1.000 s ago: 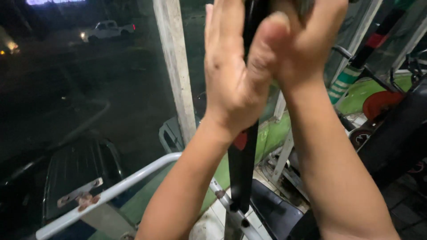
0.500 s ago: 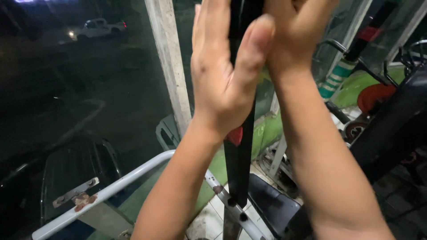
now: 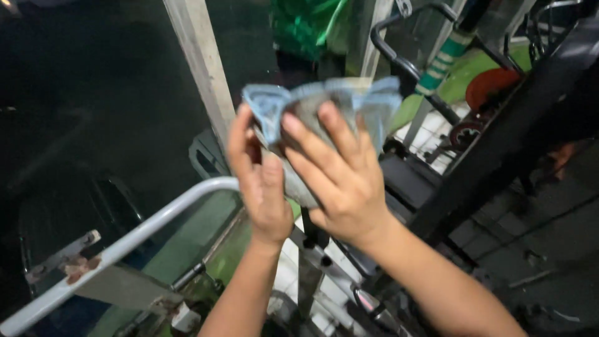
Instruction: Wiping down various pieces of gym equipment and workout machines with a cloth.
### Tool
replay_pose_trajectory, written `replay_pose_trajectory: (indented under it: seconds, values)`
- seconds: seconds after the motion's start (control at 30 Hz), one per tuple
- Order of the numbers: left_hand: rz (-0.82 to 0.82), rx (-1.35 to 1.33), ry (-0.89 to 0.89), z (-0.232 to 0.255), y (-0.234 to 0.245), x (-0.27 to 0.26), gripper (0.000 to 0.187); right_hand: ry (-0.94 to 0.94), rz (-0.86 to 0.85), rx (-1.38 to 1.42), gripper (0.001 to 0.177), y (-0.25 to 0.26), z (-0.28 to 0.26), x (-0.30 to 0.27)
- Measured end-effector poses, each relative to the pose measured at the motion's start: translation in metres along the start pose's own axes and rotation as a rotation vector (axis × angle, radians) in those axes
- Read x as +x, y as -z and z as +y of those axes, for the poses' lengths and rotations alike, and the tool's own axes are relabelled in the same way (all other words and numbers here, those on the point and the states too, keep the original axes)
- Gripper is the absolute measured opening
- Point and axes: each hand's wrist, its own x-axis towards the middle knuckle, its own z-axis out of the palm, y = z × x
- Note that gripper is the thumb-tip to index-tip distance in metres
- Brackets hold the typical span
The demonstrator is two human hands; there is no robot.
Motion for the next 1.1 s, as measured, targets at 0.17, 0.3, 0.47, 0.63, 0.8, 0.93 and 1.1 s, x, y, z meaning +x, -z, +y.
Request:
replay_pose_trajectory:
  seconds: [0.17,0.3,0.47,0.63,0.8,0.93,1.1]
  values:
    - [0.026,-0.013,0.276,-0.019,0.023,-0.065,0.06,-0.16,-0.113,0.029,0.055,-0.033,-0.026,-0.074]
    - [0.047,0.08,0.43,-0.026,0.041,-0.108,0.064,-0.238,-0.189,0.081,0.059,-0.045,-0.044,-0.117]
    - [0.019,-0.085,0.647,-0.024,0.047,-0.139,0.064,-0.388,-0.312,0.273,0.068,-0.041,-0.058,-0.154]
    - [-0.1,0.056,0.409,0.018,0.028,-0.096,0.061,-0.341,-0.073,0.194,0.056,-0.009,-0.054,-0.129]
    - [-0.131,0.078,0.079,0.033,0.008,-0.032,0.049,-0.216,0.191,0.0,0.061,0.01,-0.025,-0.055]
    - [0.042,0.335,-0.015,-0.005,0.013,-0.02,0.046,-0.245,0.057,0.054,0.065,-0.023,-0.016,-0.042]
    - [0.046,0.619,0.054,-0.041,0.023,-0.061,0.048,-0.307,-0.022,0.107,0.061,-0.07,-0.026,-0.107]
